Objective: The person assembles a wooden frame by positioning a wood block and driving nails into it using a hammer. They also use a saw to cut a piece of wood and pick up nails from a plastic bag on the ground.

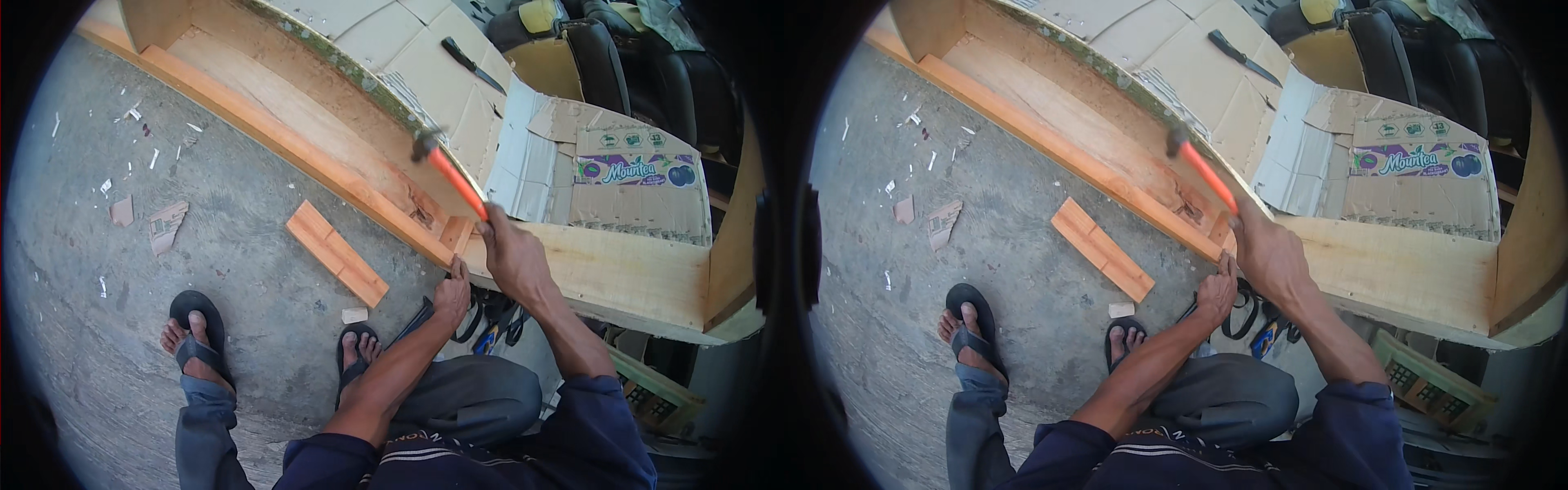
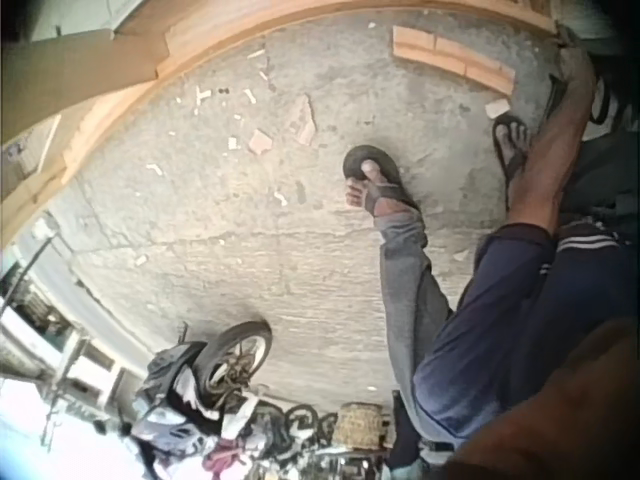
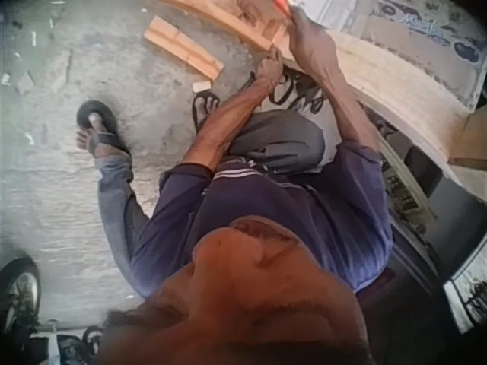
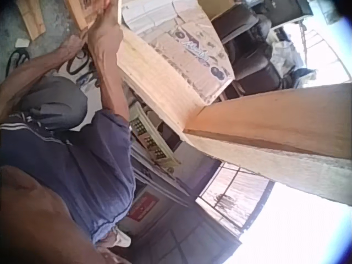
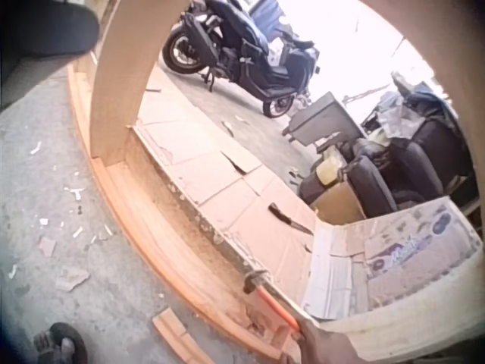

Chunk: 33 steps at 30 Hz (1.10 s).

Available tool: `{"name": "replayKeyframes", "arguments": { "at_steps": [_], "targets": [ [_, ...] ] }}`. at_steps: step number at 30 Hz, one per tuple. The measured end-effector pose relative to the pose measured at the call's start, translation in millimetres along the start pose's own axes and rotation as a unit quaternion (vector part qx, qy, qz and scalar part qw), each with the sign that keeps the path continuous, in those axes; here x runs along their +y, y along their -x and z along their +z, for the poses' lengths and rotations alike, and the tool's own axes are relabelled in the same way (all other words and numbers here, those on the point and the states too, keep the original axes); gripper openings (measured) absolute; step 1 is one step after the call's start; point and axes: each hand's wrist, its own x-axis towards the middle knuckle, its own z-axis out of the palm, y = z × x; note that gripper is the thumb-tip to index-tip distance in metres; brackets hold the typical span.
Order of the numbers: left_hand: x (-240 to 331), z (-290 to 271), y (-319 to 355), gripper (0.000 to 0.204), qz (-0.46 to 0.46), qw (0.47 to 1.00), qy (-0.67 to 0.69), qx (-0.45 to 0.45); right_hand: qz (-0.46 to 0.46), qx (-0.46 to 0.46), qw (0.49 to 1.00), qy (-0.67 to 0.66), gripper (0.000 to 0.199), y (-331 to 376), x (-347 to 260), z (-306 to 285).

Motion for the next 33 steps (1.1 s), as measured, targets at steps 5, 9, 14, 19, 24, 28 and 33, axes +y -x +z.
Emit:
{"name": "replayKeyframes", "arguments": {
  "at_steps": [5, 9, 14, 19, 24, 28, 33],
  "targets": [
    [12.0, -7.5, 0.9, 0.061, 0.024, 1.0, -0.013, -0.01, -0.012, -0.045, 0.99, 0.13, 0.03, 35.1, 62.6, 39.3],
    [5.9, 14.1, -2.4, 0.066, 0.008, 0.999, -0.039, -0.022, -0.019, -0.088, 0.99, 0.109, 0.032, -4.6, 30.0, 25.6],
    [19.3, 0.2, -4.2, 0.065, 0.039, 0.998, -0.027, -0.038, -0.016, 0.058, 0.997, 0.043, 0.03, 30.2, 51.6, 35.3],
    [-2.5, 5.2, -6.8, 0.062, 0.017, 1.0, -0.012, -0.004, -0.027, -0.181, 0.971, 0.152, 0.031, -18.6, 13.4, 10.1],
    [13.4, 3.7, -3.1, 0.061, 0.033, 0.998, -0.05, 0.0, -0.051, 0.008, 0.996, 0.074, 0.03, 6.1, 43.0, 19.7],
    [8.8, 3.1, -1.3, 0.059, 0.041, 0.999, -0.017, 0.003, -0.025, -0.183, 0.96, 0.212, 0.03, -8.7, 50.3, 26.7],
    [15.7, -6.7, 3.0, 0.058, 0.032, 0.999, -0.035, -0.011, -0.03, -0.069, 0.988, 0.134, 0.028, 13.1, 58.9, 38.4]
  ]
}}
